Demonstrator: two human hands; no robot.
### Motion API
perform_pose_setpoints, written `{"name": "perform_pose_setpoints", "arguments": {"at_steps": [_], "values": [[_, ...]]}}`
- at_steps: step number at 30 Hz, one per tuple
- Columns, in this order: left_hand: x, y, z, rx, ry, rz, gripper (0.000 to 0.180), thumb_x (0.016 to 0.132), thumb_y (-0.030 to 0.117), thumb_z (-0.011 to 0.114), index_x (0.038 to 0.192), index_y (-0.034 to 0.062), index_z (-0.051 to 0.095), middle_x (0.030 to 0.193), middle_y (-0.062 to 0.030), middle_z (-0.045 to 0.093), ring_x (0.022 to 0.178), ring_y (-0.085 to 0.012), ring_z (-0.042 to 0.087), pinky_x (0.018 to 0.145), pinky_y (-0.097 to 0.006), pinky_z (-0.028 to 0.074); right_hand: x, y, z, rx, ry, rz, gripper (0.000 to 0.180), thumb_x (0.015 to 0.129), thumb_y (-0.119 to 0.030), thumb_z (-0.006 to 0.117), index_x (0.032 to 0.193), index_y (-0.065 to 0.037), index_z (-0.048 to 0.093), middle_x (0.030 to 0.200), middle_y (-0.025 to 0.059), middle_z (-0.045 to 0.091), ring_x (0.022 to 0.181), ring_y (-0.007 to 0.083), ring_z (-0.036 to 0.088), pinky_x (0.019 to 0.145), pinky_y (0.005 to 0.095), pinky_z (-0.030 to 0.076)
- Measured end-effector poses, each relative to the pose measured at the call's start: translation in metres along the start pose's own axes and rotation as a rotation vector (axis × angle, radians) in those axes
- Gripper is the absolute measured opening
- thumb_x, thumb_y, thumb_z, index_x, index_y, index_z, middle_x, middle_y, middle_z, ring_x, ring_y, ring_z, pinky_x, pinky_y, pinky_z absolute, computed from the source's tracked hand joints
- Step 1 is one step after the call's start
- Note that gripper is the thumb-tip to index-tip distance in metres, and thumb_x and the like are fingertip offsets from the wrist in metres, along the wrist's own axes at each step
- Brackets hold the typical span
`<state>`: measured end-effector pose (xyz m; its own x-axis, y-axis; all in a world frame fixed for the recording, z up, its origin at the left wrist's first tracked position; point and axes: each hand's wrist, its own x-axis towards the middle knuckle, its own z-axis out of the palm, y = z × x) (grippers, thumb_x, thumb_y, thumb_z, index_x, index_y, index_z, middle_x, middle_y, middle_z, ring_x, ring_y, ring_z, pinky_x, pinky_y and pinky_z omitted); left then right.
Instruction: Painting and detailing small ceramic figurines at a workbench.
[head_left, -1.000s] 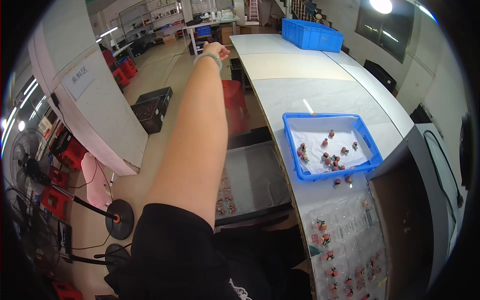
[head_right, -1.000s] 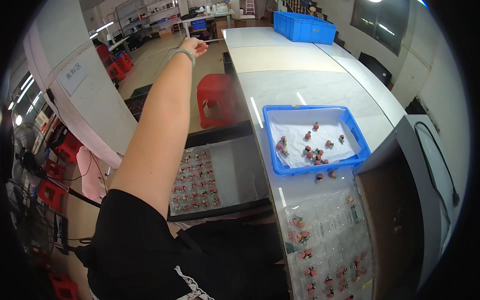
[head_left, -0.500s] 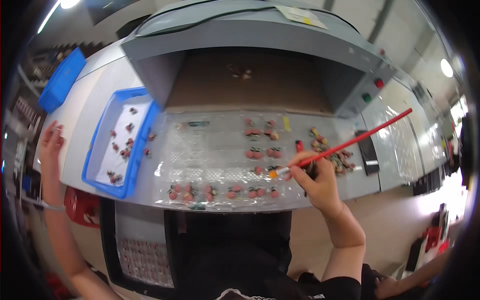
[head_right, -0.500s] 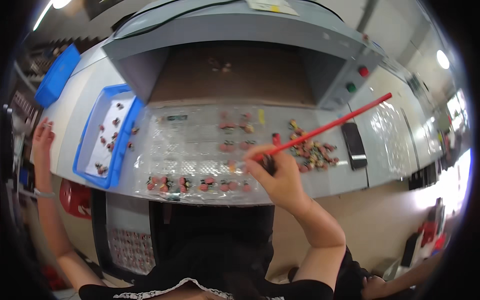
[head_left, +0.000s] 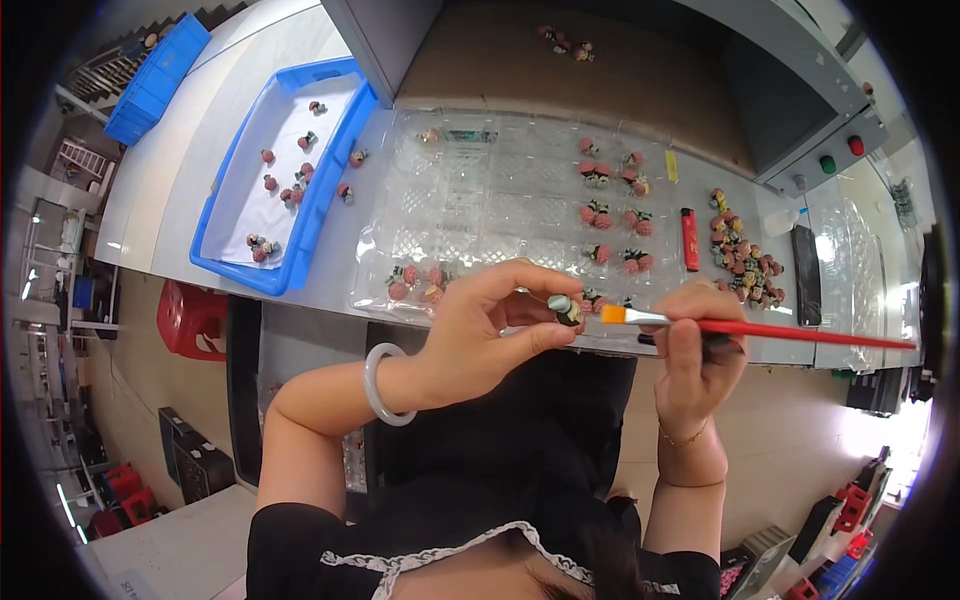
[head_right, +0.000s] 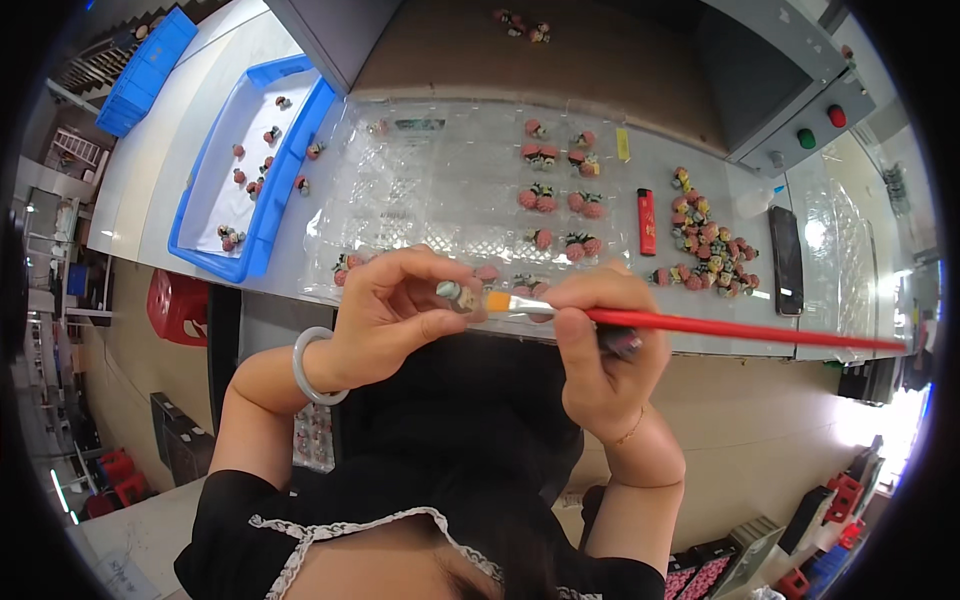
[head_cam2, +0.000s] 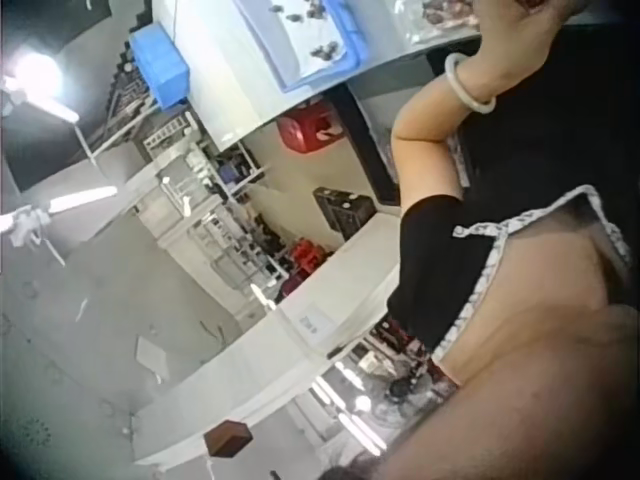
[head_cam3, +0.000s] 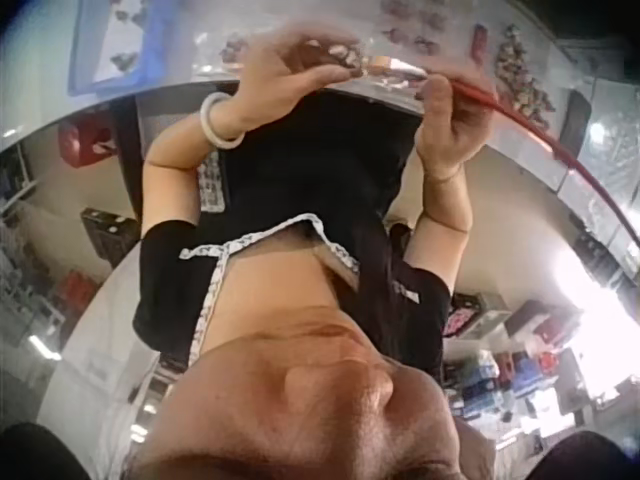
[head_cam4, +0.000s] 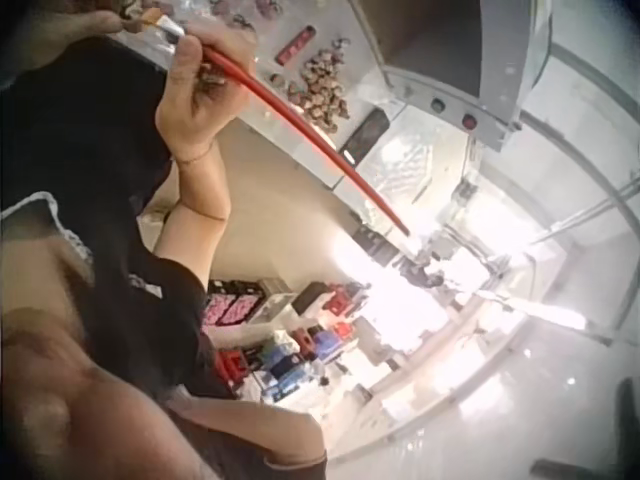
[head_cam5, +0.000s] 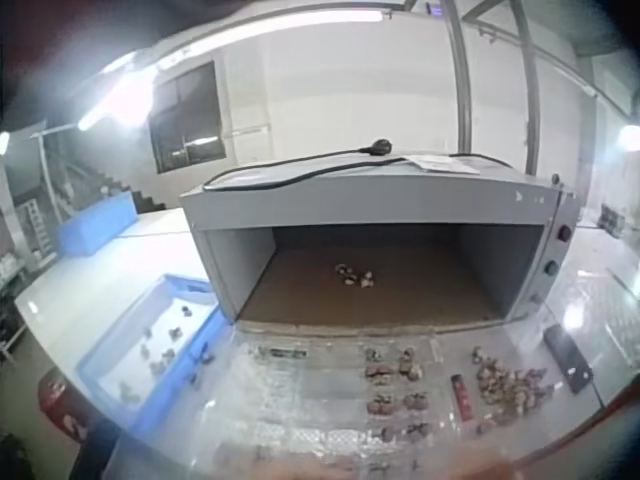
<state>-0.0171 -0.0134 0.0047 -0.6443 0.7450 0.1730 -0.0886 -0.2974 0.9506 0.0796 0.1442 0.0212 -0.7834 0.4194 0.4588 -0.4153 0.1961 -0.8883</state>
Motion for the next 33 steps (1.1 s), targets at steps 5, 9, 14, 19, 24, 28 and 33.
{"name": "perform_pose_setpoints", "arguments": {"at_steps": [5,9,14,19,24,28,33], "values": [[-0.003,-0.002,0.003,0.044,-0.031,-0.02,0.034,0.071,-0.01,0.055,0.105,-0.0058,0.048,0.091,-0.0107,0.053,0.084,-0.0187,0.058,0.072,-0.023,0.048,0.007,0.005,0.005,-0.242,-0.089,-0.149,0.005,0.076,-0.002,0.054,0.08,-0.002,0.052,0.071,0.0063,0.053,0.063,0.0143,0.046,0.057,0.0238,0.037],[-0.009,-0.008,0.002,0.081,-0.037,-0.082,0.034,0.073,-0.01,0.054,0.106,-0.0059,0.048,0.093,-0.0112,0.053,0.082,-0.019,0.059,0.072,-0.024,0.048,0.008,0.004,0.009,-0.314,-0.069,-0.194,0.005,0.074,-0.001,0.055,0.075,-0.005,0.054,0.068,0.0045,0.052,0.06,0.0156,0.046,0.055,0.0253,0.036],[-0.007,-0.016,-0.008,0.049,-0.063,-0.188,0.031,0.075,-0.008,0.052,0.106,-0.0056,0.047,0.098,-0.0118,0.052,0.082,-0.0182,0.059,0.074,-0.026,0.048,0.024,0.004,-0.016,-0.596,-0.076,0.293,0.005,0.079,-0.007,0.051,0.076,-0.002,0.05,0.064,0.0027,0.049,0.057,0.0084,0.046,0.053,0.02,0.035],[-0.003,-0.028,-0.022,-0.133,0.008,-0.254,0.034,0.076,-0.008,0.051,0.109,-0.0041,0.044,0.101,-0.0099,0.051,0.088,-0.0172,0.056,0.076,-0.026,0.046,0.025,0.019,-0.091,-0.986,-0.232,0.547,0.014,0.08,-0.012,0.049,0.075,0.001,0.048,0.058,0.0028,0.045,0.052,0.0087,0.042,0.048,0.0223,0.033],[0.001,-0.028,-0.023,-0.044,0.022,-0.224,0.038,0.073,-0.009,0.052,0.109,-0.0036,0.043,0.098,-0.0078,0.05,0.085,-0.016,0.057,0.075,-0.025,0.046,0.019,0.051,-0.094,-1.133,-0.336,0.534,0.017,0.081,-0.014,0.047,0.078,0.002,0.047,0.057,0.0052,0.042,0.051,0.014,0.04,0.049,0.0272,0.034],[-0.005,-0.033,-0.024,-0.083,0.087,-0.23,0.042,0.071,-0.012,0.054,0.11,-0.003,0.041,0.095,-0.0072,0.05,0.082,-0.0152,0.057,0.074,-0.025,0.046,0.024,0.047,-0.059,-1.098,0.008,0.252,0.017,0.083,-0.015,0.042,0.088,0.001,0.047,0.072,0.0157,0.053,0.065,0.0302,0.051,0.058,0.0338,0.038],[-0.007,-0.037,-0.028,-0.095,0.03,-0.272,0.039,0.072,-0.011,0.053,0.108,-0.0037,0.042,0.101,-0.0109,0.051,0.088,-0.0179,0.057,0.079,-0.027,0.045,0.008,0.03,-0.008,-0.873,-0.308,0.119,0.011,0.081,-0.012,0.047,0.086,-0.004,0.051,0.069,0.012,0.052,0.062,0.0269,0.051,0.058,0.0327,0.04]]}}
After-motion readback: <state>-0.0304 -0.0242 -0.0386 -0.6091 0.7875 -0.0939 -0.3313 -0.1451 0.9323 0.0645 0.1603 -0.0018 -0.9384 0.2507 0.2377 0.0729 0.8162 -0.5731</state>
